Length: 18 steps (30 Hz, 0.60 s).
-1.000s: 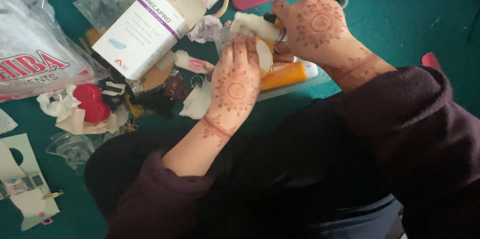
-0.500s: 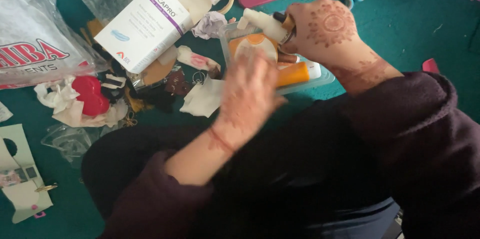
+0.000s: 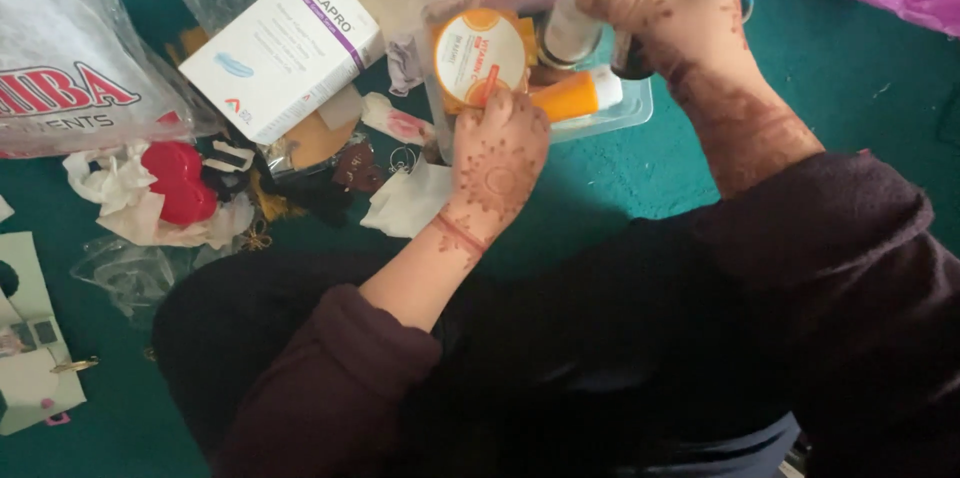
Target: Organizing various small items like cosmetics, tubes, and boxes from the floor into a plastic container and then placing them into a drawer.
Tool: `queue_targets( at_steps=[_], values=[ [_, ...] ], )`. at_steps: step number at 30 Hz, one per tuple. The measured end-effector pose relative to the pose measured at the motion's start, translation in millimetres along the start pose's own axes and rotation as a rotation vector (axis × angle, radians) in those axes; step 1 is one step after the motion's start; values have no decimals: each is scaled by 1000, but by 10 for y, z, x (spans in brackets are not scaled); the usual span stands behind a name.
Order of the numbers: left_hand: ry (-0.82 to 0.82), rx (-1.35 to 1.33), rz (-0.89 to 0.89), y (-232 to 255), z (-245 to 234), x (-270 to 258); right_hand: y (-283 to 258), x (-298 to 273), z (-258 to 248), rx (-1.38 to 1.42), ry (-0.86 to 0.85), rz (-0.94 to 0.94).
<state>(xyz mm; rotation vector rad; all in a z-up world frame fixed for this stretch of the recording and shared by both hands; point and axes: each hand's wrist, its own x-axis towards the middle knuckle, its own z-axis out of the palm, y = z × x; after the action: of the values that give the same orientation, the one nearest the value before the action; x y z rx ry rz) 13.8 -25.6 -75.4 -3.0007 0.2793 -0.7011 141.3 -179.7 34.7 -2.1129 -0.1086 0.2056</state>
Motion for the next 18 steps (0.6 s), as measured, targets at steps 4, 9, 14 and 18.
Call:
queue_targets(
  at_steps=[4,9,14,18],
  values=[
    [19,-64,36,-49,-109,30,115,27,361,74,33,145],
    [123,-162,59,-130,-327,97,15,-91,523,8,56,-46],
    [47,-129,77,-80,-307,57,319,35,586,23,116,-283],
    [45,-130,62,-28,-223,8,306,19,578,-114,84,-375]
  ],
)
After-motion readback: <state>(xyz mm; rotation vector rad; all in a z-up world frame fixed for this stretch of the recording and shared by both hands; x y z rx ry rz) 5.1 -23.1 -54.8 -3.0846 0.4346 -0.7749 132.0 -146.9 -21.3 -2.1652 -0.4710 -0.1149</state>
